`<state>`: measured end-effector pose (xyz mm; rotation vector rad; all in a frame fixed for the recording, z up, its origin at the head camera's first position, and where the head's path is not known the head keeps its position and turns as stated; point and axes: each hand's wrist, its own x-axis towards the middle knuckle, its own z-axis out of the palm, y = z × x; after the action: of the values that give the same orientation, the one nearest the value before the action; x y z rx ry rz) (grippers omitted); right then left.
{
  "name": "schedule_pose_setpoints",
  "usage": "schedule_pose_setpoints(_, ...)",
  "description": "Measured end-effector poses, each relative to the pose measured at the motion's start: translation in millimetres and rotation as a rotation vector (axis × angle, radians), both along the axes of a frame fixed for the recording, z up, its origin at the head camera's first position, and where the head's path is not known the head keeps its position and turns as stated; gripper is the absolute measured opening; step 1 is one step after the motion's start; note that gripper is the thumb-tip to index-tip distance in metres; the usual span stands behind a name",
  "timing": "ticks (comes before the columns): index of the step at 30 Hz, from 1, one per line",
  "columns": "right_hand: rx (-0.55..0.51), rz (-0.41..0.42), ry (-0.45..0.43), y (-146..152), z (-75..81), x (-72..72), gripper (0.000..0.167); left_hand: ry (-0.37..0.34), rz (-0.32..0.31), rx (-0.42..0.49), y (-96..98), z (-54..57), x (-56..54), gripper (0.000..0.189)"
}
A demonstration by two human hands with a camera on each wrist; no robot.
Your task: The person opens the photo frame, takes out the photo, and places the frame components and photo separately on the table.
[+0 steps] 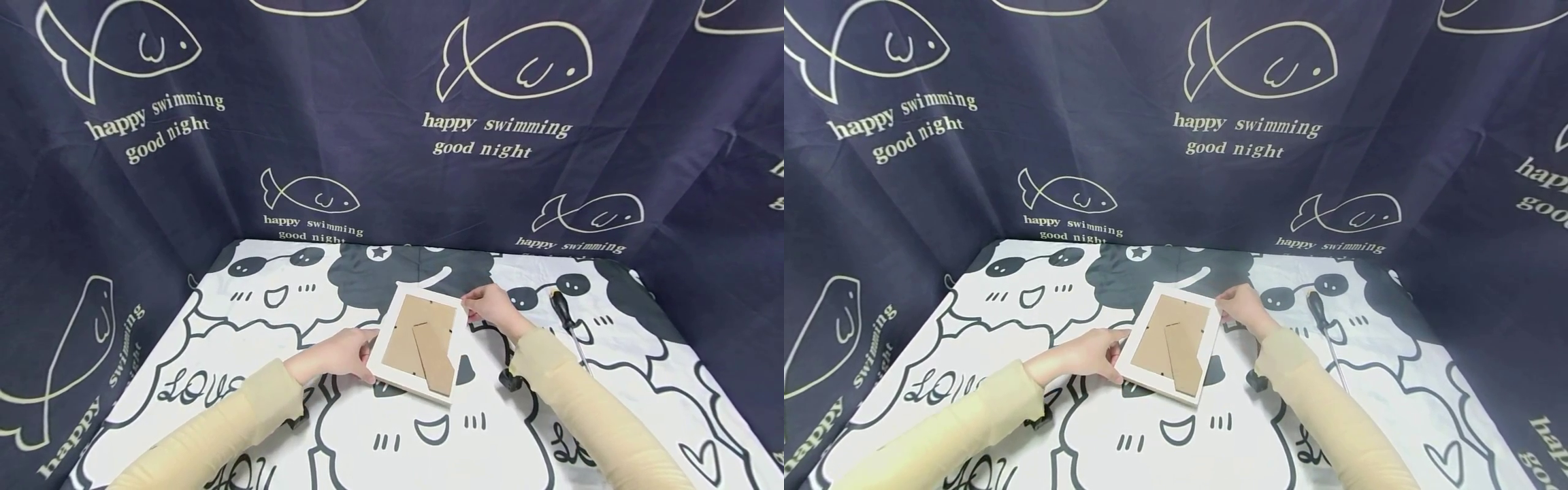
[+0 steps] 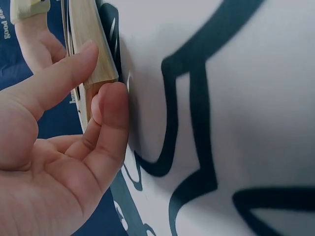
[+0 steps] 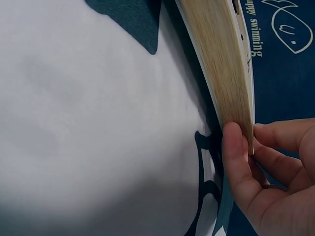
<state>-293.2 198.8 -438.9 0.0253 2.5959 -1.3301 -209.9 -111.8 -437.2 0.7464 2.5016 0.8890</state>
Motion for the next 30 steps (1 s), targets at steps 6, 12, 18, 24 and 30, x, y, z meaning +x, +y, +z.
schedule_pose_setpoints(6, -0.033, 0.018, -0.012, 3, 0.2, 6.5, 0.024, 0.001, -0.034, -0.024, -3.9, 1.0, -8.4, 0.09)
schedule_pose_setpoints(12, -0.069, 0.019, -0.048, 7, 0.5, 11.5, 0.024, 0.007, -0.101, -0.047, -6.1, 5.9, -16.7, 0.09)
schedule_pose_setpoints(18, -0.075, 0.011, -0.076, 11, -0.4, 13.7, 0.025, 0.0, -0.142, -0.063, -10.4, 7.2, -24.4, 0.091)
schedule_pose_setpoints(24, -0.076, 0.002, -0.08, 13, -2.9, 17.7, 0.023, -0.009, -0.17, -0.093, -13.4, 6.0, -32.2, 0.092)
schedule_pose_setpoints(30, -0.079, -0.016, -0.092, 16, -5.6, 21.3, 0.022, -0.022, -0.202, -0.11, -14.3, 7.7, -38.9, 0.092)
